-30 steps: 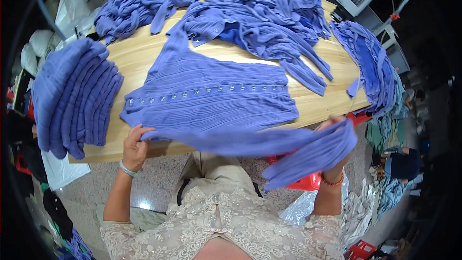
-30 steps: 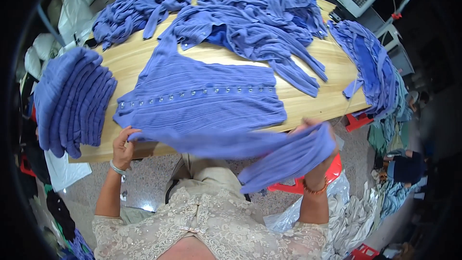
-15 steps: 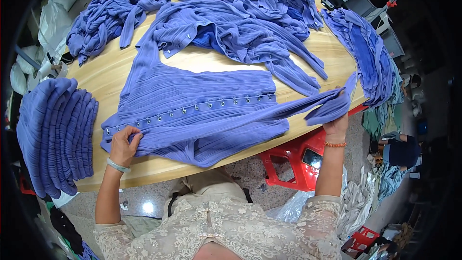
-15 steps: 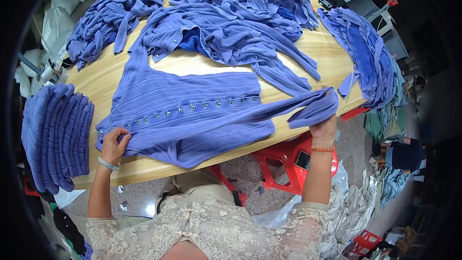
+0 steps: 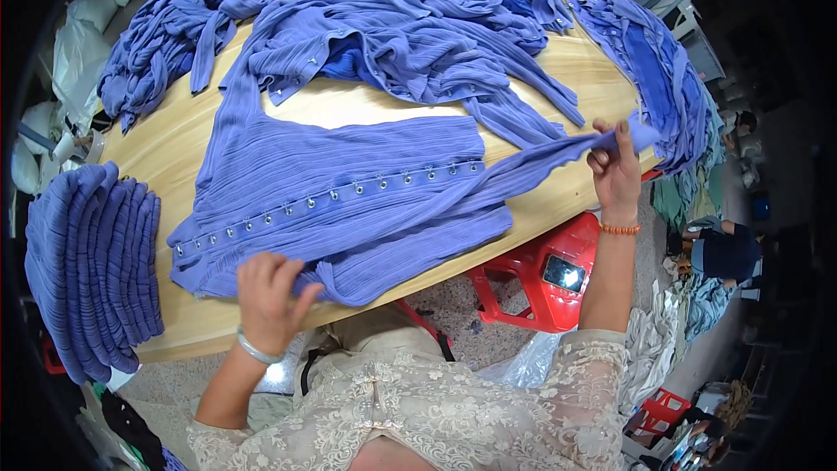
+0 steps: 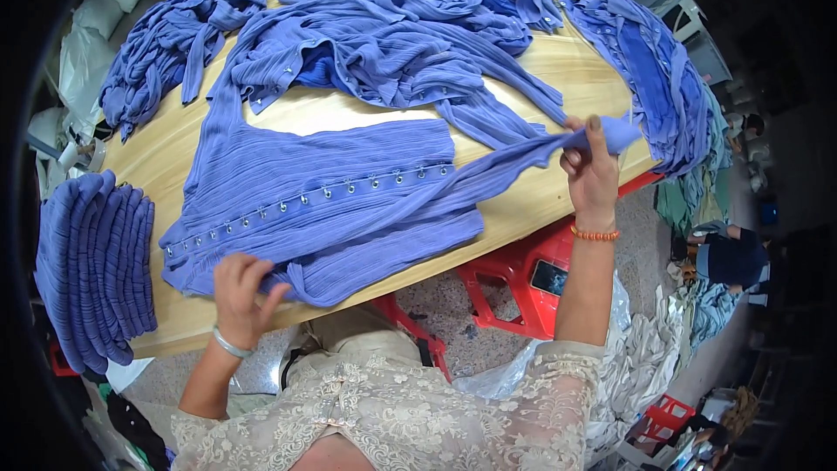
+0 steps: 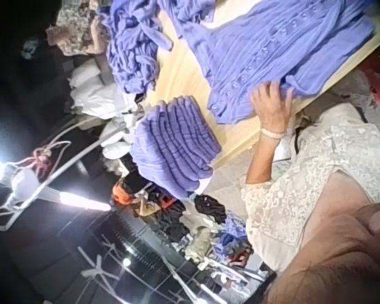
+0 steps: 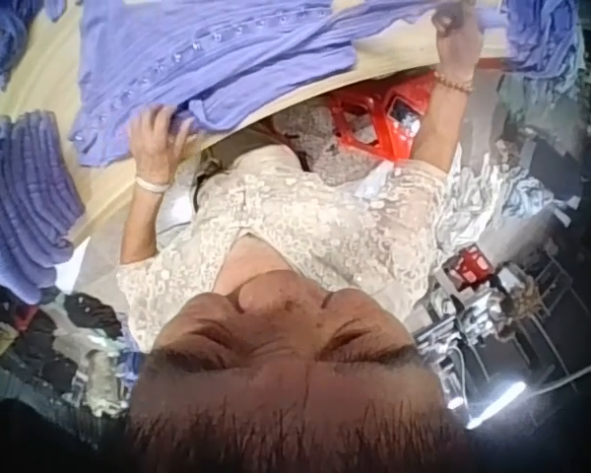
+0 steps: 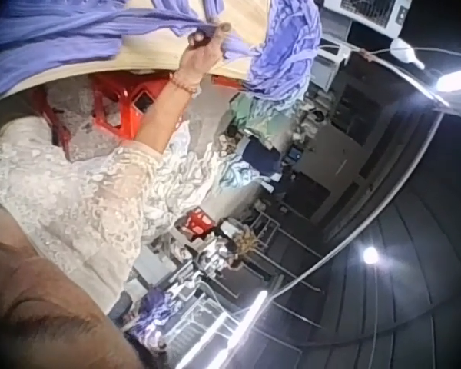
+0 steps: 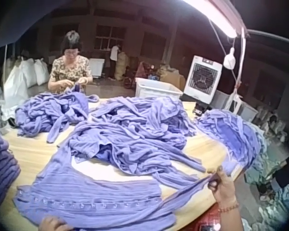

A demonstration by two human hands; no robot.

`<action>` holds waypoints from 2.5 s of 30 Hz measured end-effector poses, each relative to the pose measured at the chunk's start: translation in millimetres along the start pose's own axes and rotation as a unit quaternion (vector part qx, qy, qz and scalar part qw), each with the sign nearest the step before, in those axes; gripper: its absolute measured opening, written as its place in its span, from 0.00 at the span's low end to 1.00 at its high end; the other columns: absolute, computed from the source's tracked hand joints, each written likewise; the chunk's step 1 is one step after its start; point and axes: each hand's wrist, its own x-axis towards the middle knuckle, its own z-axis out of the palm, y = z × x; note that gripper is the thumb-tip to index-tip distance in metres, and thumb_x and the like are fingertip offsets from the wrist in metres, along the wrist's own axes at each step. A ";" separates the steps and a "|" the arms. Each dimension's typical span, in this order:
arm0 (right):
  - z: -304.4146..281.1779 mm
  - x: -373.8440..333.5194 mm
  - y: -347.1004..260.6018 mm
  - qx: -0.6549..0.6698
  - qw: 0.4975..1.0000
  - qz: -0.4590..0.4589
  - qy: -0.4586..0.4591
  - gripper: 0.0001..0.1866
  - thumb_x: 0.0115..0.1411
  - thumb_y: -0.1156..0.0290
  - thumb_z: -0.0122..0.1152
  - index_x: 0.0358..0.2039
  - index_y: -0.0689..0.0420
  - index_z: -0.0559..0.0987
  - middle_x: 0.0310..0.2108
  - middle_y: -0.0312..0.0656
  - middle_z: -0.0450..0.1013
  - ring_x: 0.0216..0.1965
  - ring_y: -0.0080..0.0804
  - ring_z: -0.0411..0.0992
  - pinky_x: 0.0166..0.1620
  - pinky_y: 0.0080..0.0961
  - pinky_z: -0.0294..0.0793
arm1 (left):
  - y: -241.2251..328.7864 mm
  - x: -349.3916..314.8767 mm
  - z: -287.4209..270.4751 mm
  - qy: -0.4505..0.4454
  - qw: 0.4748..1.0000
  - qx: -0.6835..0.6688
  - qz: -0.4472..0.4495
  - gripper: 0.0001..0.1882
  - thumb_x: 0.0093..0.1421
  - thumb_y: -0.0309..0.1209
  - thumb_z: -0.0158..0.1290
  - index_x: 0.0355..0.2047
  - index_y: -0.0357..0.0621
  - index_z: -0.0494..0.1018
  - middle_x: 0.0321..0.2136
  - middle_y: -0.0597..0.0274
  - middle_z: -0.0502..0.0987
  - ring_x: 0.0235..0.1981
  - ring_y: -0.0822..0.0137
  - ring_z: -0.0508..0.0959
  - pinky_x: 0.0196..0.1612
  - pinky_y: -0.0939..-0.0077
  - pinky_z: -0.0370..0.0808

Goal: Fastening hook-and-eye closures on blue ribbed garments and folding them into stacks.

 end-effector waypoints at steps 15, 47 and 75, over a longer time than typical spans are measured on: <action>149.9 -98.1 52.6 -0.533 0.706 -0.110 -0.453 0.24 0.50 0.62 0.74 0.45 0.56 0.76 0.47 0.42 0.72 0.46 0.40 0.74 0.46 0.34 0.76 | 6.8 -10.3 12.4 -0.052 0.996 -0.069 -0.007 0.10 0.48 0.24 0.61 0.31 0.43 0.72 0.37 0.56 0.72 0.42 0.53 0.70 0.46 0.57 0.63; 301.5 233.8 199.1 -0.696 0.697 -0.106 -0.138 0.18 0.53 0.58 0.65 0.43 0.53 0.83 0.42 0.50 0.80 0.46 0.49 0.78 0.50 0.42 0.75 | -198.7 78.2 -12.6 -0.073 0.922 -0.127 -0.359 0.19 0.45 0.26 0.65 0.39 0.38 0.77 0.26 0.52 0.76 0.32 0.53 0.75 0.40 0.62 0.72; 114.8 49.5 -82.1 -0.699 0.659 -0.201 -0.193 0.08 0.53 0.75 0.62 0.35 0.59 0.83 0.30 0.42 0.79 0.31 0.34 0.76 0.38 0.29 0.74 | -100.5 0.6 -17.9 0.013 0.999 0.031 -0.025 0.19 0.50 0.29 0.62 0.44 0.44 0.75 0.45 0.55 0.75 0.52 0.53 0.72 0.54 0.57 0.64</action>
